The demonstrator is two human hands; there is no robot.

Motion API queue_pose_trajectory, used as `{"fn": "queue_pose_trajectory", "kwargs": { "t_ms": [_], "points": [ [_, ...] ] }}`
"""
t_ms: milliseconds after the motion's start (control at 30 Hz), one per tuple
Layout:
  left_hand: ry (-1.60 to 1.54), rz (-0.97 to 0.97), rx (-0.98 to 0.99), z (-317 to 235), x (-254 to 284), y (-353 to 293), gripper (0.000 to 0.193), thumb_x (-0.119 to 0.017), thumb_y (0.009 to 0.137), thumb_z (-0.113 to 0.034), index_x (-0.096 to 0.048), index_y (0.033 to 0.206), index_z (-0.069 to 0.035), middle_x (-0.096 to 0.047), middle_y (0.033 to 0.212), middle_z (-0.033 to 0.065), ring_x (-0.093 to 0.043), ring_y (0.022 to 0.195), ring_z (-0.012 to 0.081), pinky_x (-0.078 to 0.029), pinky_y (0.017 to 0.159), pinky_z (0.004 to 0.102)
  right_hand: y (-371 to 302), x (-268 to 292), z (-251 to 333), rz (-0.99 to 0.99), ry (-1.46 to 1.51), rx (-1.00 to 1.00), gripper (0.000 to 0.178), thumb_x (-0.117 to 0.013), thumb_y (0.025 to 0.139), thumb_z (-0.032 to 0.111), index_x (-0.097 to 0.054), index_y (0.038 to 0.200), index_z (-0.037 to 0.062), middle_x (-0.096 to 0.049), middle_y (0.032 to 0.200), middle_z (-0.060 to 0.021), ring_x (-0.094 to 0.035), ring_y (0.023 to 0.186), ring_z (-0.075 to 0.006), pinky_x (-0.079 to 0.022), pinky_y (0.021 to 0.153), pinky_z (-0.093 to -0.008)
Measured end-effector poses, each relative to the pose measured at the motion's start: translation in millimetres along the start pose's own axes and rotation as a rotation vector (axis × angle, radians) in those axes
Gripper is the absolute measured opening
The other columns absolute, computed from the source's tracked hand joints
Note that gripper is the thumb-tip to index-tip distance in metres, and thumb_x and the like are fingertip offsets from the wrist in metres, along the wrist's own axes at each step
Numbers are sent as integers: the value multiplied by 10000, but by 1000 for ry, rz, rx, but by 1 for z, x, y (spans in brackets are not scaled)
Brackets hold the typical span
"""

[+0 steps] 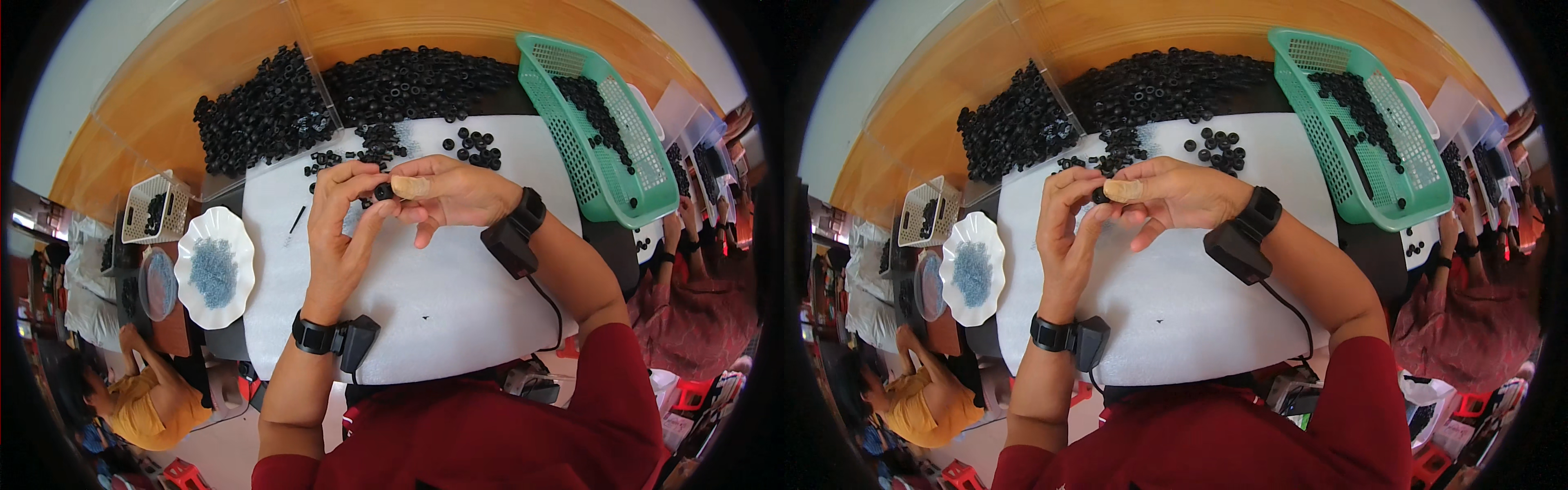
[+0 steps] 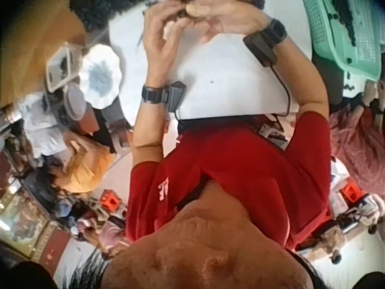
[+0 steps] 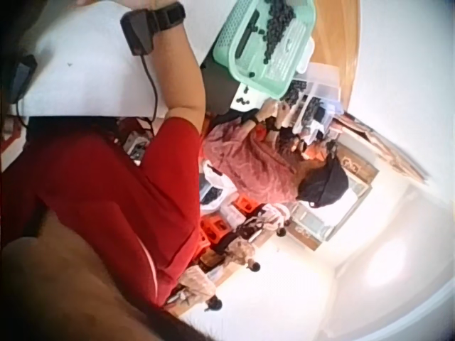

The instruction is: The person picks up a black plastic component and a spring, inserts the spring, and then presses a small white button into the assembly before placing it on the table.

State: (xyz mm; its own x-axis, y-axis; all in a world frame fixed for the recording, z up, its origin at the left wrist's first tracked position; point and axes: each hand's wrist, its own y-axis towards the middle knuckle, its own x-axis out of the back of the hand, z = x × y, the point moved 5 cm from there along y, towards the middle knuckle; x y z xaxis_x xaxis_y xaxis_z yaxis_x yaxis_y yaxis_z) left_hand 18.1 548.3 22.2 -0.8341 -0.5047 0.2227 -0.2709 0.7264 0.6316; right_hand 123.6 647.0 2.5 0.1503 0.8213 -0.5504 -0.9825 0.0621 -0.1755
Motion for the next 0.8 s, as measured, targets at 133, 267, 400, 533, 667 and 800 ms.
{"fn": "queue_pose_trajectory", "kwargs": {
  "t_ms": [133, 267, 400, 533, 667, 800],
  "points": [
    [-55, -16, 74, 9, 1, -2, 237, -668, 805, -3, -634, 1037, -35, -543, 914, 47, -528, 773, 128, -450, 678, 242, -5, -3, 11, -164, -162, 19, 258, -604, 925, 248, -588, 1036, 16, -599, 935, -27, -560, 774, -79, -578, 683, -332],
    [-281, -10, 290, 21, -3, -9, 229, -667, 830, -20, -621, 1054, -36, -542, 857, -1, -527, 748, 81, -438, 661, 210, -5, 2, 18, -317, -307, 208, 231, -648, 885, 140, -590, 1046, -15, -623, 937, -66, -638, 834, -145, -571, 685, -299],
    [-395, -17, 447, 23, -4, -12, 228, -653, 855, -27, -603, 1078, -32, -555, 878, -7, -538, 774, 71, -449, 670, 207, -8, -10, 26, -354, -469, 316, 183, -624, 893, 104, -612, 1033, -14, -626, 923, -73, -636, 786, -135, -552, 683, -265],
    [-480, -28, 431, 27, -4, -11, 221, -636, 872, -29, -588, 1088, -18, -615, 895, 31, -600, 771, 108, -494, 689, 233, -9, -9, 28, -352, -717, 491, 165, -585, 894, 39, -650, 1038, -8, -621, 930, -70, -629, 766, -125, -516, 672, -236],
    [-516, -27, 457, 26, -5, -10, 227, -637, 875, -34, -591, 1095, -5, -602, 867, 21, -582, 776, 88, -495, 709, 226, -13, -13, 35, -348, -965, 569, 198, -610, 862, -24, -654, 1054, -7, -601, 979, -88, -622, 856, -148, -538, 724, -253],
    [-514, -13, 460, 26, -3, -9, 233, -633, 881, -47, -598, 1107, 2, -633, 854, 32, -602, 778, 97, -503, 713, 231, -15, -19, 41, -302, -1091, 633, 207, -612, 846, -49, -662, 1042, -5, -591, 988, -96, -610, 829, -139, -521, 696, -239]
  ]
}}
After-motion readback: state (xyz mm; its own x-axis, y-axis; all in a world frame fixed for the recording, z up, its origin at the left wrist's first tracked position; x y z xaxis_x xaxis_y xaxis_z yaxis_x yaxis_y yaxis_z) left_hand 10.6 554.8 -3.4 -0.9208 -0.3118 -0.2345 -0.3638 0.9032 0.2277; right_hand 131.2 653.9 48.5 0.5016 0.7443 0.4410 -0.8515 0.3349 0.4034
